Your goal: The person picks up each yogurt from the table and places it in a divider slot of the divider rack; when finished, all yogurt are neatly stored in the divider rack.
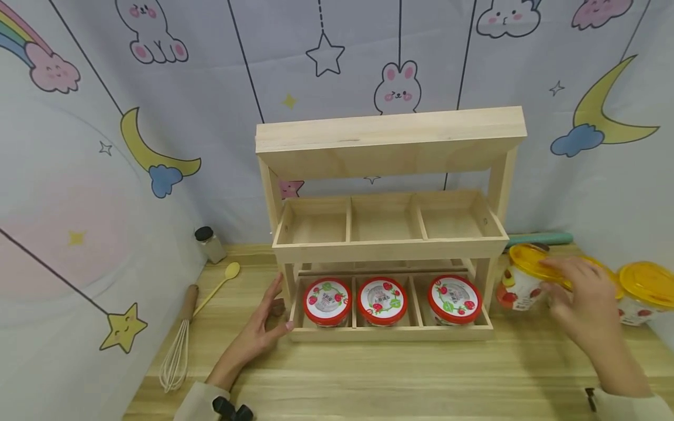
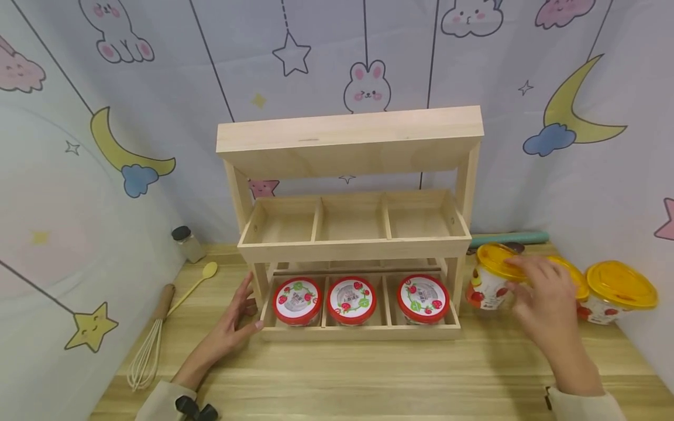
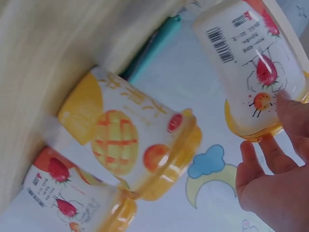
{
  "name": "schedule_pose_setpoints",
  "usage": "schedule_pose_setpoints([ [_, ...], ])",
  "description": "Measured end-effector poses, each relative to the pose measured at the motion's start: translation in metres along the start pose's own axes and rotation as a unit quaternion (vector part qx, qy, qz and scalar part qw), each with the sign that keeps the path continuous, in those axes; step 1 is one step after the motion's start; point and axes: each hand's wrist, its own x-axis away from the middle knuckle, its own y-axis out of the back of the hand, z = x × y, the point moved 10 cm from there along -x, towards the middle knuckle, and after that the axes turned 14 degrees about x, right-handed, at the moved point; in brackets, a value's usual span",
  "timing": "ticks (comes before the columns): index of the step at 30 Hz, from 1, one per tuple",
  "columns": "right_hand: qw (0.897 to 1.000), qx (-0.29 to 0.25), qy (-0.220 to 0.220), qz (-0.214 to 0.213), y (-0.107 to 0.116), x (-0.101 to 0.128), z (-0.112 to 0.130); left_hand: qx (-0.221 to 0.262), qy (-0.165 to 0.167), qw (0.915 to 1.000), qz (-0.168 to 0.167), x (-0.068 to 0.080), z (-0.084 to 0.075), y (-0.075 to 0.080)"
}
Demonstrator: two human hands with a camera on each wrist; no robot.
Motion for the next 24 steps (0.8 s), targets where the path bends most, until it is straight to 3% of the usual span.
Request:
schedule_pose_setpoints([
  [4, 1.0, -0.008, 0.006, -0.011, 0.006, -0.004, -0.003, 0.003, -0.003, 1.0, 0.0, 0.001, -0.002, 0.0],
  [13, 1.0, 0.019, -0.015, 0.016, 0.021, -0.017, 0.001, 0.004, -0.018, 0.9998, 0.004, -0.002, -0.005, -0.001],
  [24, 0.999, 0.033, -0.029, -0.008, 0.04, -0.035, 0.01, -0.005, -0.003, 1.0, 0.0, 0.0, -0.002, 0.001],
])
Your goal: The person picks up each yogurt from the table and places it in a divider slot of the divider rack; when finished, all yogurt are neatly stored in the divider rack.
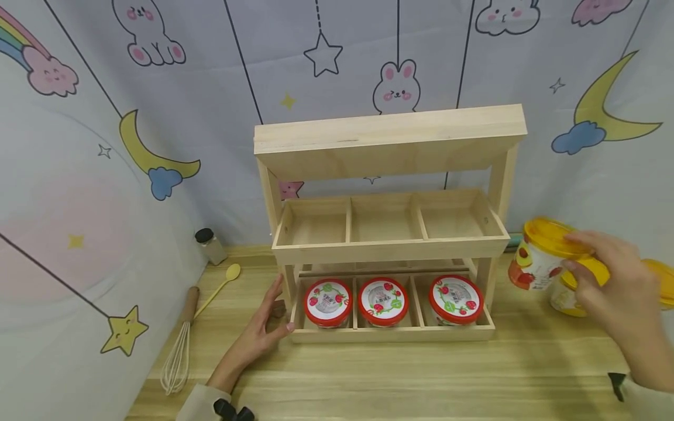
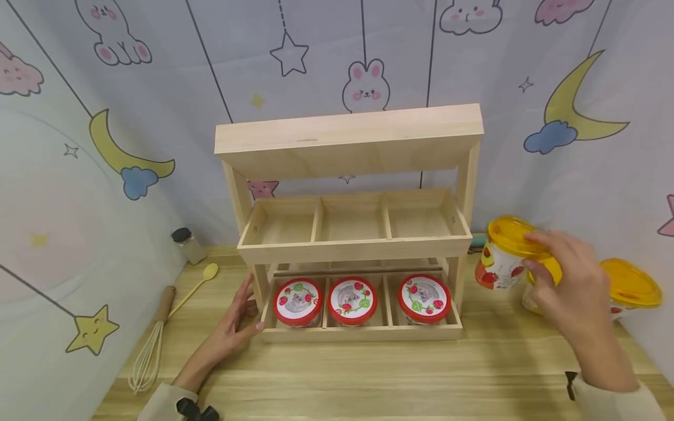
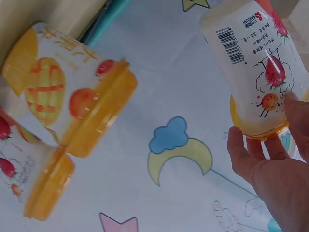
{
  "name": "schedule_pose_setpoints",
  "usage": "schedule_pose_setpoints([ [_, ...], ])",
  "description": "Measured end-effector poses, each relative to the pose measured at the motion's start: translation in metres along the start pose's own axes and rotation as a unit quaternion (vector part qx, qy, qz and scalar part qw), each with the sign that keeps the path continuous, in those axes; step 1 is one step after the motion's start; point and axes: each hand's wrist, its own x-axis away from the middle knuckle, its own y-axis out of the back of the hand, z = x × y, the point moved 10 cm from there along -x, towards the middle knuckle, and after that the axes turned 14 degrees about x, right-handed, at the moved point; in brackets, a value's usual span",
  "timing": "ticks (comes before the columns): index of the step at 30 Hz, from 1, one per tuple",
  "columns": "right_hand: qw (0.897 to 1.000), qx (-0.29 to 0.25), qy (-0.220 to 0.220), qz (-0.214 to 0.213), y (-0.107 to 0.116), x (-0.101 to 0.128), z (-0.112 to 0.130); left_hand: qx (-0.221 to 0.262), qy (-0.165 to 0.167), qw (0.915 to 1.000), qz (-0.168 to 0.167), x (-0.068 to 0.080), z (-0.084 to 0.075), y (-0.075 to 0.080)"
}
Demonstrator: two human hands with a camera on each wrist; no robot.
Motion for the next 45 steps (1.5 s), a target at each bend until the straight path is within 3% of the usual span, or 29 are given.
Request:
schedule_pose_setpoints([
  [12, 1.0, -0.006, 0.02, -0.014, 0.019, -0.03, 0.015, 0.01, -0.003, 0.9999, 0.001, 0.003, -0.002, 0.0],
  [20, 0.998, -0.02, 0.054, -0.014, 0.042, -0.062, 0.038, 0.011, 0.003, 0.9999, -0.003, 0.0, -0.001, -0.003],
  [26, 0.998, 0.008, 0.059, 0.007, 0.046, -0.076, 0.059, 0.013, -0.001, 0.9999, -0.006, -0.001, 0.0, -0.003],
  [33, 0.997, 0.009, 0.073, 0.0, 0.052, -0.088, 0.078, 0.009, 0.004, 0.9999, -0.002, 0.0, 0.0, -0.003],
  [45, 0.991, -0.072, 0.101, -0.049, 0.048, -0.1, 0.114, 0.002, 0.009, 1.0, -0.002, 0.001, -0.002, 0.0],
])
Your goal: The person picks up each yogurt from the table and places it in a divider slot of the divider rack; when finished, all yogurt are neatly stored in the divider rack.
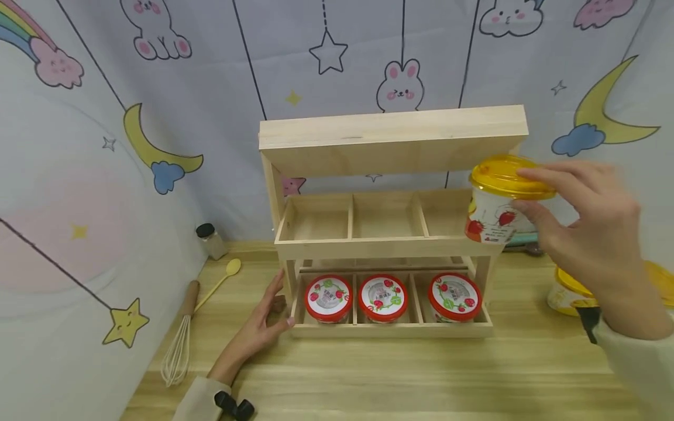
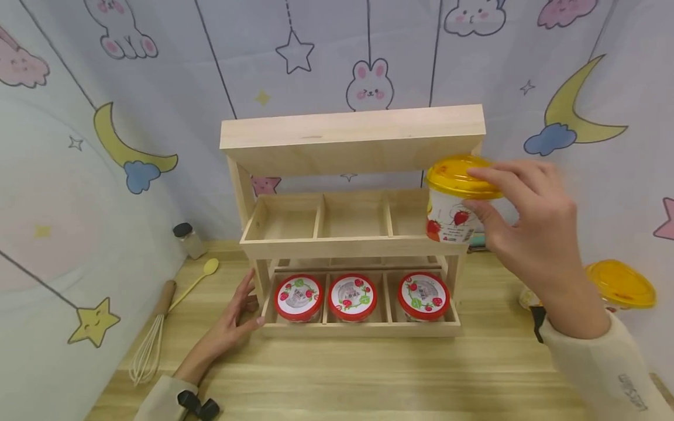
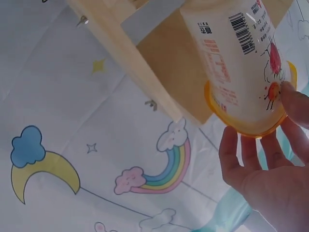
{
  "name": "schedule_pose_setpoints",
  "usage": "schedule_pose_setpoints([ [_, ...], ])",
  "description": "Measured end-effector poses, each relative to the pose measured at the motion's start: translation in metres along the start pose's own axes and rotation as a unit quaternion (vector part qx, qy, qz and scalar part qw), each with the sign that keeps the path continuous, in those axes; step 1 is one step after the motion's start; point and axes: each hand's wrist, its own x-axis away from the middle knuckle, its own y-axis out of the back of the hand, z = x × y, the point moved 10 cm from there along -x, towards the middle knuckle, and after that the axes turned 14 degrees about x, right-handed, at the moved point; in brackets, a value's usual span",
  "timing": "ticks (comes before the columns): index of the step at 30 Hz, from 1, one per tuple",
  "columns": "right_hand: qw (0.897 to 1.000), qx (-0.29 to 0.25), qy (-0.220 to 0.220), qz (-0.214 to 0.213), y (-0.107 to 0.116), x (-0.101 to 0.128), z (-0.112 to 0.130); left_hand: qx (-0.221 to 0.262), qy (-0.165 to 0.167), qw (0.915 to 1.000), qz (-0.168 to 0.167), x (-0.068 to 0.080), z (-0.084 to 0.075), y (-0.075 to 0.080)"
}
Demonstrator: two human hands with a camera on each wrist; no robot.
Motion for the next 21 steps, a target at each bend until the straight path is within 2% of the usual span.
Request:
schedule_pose_setpoints([
  [9, 0.998, -0.057, 0.041, 0.002, -0.034, -0.012, 0.038, 0.009, -0.001, 1.0, 0.001, 0.004, 0.003, -0.004],
  [17, 0.995, -0.079, 0.046, 0.028, -0.068, -0.019, 0.072, 0.01, -0.006, 0.9999, -0.004, 0.0, 0.002, -0.002],
  [21, 0.993, -0.102, 0.052, 0.026, -0.081, -0.02, 0.087, 0.006, -0.001, 1.0, -0.001, -0.001, 0.002, 0.0],
])
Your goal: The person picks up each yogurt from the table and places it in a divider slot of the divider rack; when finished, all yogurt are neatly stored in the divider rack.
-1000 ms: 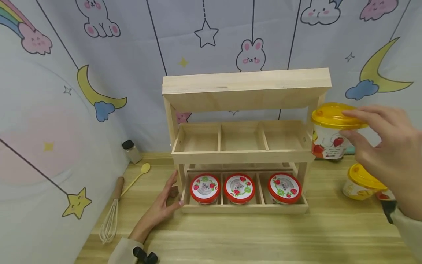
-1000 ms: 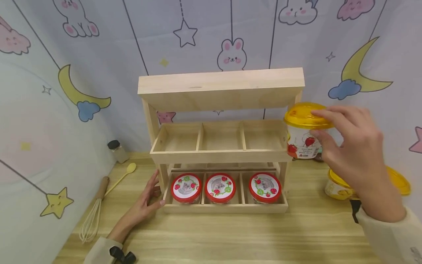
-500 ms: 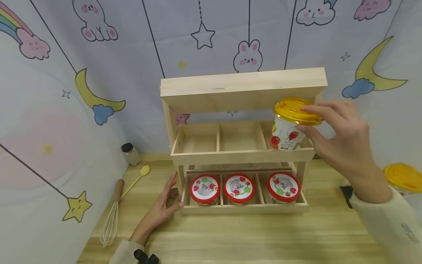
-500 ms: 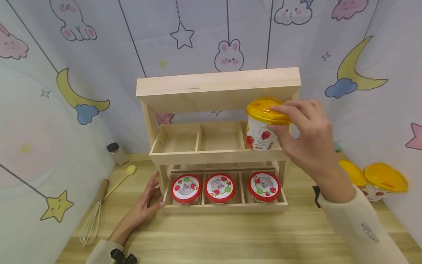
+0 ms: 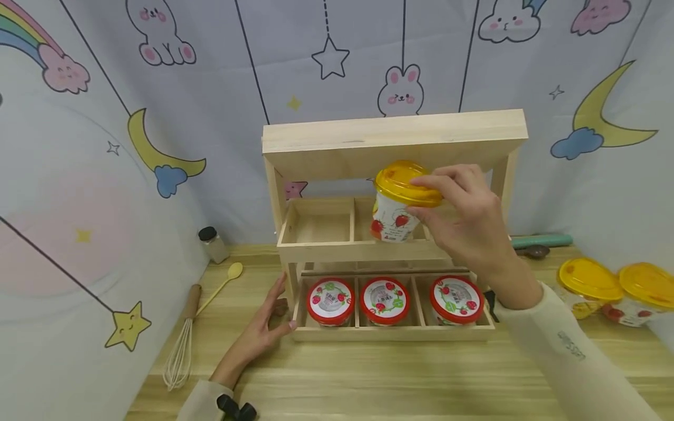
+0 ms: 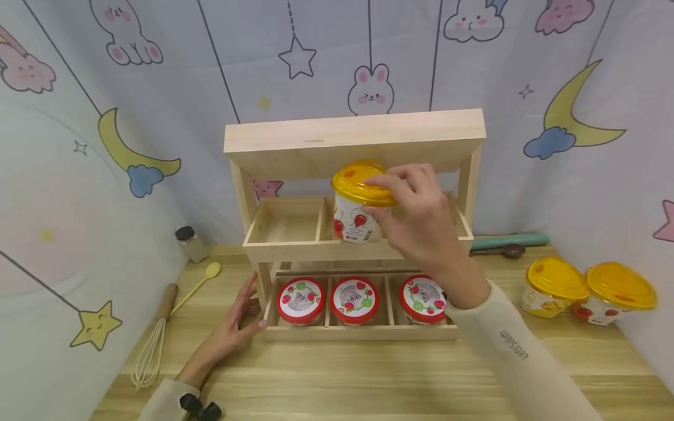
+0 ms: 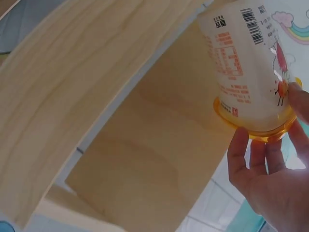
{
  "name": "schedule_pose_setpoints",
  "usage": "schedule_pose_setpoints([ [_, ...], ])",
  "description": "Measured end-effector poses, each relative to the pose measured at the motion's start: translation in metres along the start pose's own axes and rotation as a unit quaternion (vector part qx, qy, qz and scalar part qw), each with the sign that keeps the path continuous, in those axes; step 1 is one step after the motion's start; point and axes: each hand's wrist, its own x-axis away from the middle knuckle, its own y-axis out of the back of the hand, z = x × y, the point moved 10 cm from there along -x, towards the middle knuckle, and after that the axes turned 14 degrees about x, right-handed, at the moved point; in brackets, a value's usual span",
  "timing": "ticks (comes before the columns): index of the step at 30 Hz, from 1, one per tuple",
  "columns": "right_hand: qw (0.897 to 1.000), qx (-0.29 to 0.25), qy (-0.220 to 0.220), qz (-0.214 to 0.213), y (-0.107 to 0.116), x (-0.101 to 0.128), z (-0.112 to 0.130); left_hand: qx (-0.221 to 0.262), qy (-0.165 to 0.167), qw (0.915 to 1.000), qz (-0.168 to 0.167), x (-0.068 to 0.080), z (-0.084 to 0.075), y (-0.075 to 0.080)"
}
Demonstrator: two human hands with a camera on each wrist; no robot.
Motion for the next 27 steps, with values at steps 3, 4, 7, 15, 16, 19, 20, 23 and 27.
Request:
schedule_pose_setpoints([
  [3, 1.0, -0.011, 0.012, 0.002, -0.012, -0.005, 0.01, 0.001, 0.005, 1.0, 0.002, 0.0, 0.002, 0.001],
  [4, 1.0, -0.017, 0.015, 0.004, -0.016, -0.008, 0.013, 0.002, 0.005, 1.0, 0.001, 0.0, 0.002, 0.001],
  [7, 0.999, -0.034, 0.021, 0.011, -0.028, -0.017, 0.024, 0.004, 0.004, 1.0, 0.0, 0.001, 0.001, 0.002],
  [15, 0.996, -0.073, 0.032, 0.042, -0.065, -0.034, 0.047, 0.003, 0.004, 1.0, 0.0, 0.001, 0.0, 0.001],
  [16, 0.996, -0.073, 0.034, 0.043, -0.069, -0.035, 0.048, 0.002, 0.005, 1.0, -0.002, 0.001, 0.0, 0.002],
  [19, 0.996, -0.066, 0.042, 0.043, -0.078, -0.039, 0.053, 0.002, 0.004, 1.0, -0.004, 0.001, 0.0, 0.002],
  [20, 0.996, -0.064, 0.043, 0.043, -0.081, -0.039, 0.053, 0.003, 0.003, 1.0, -0.003, 0.001, -0.001, 0.002],
  [23, 0.996, -0.056, 0.048, 0.046, -0.087, -0.04, 0.056, 0.007, -0.004, 1.0, 0.0, 0.0, -0.002, 0.001],
  [27, 0.996, -0.045, 0.054, 0.063, -0.099, -0.039, 0.062, 0.007, -0.006, 1.0, 0.002, 0.0, -0.002, 0.001],
])
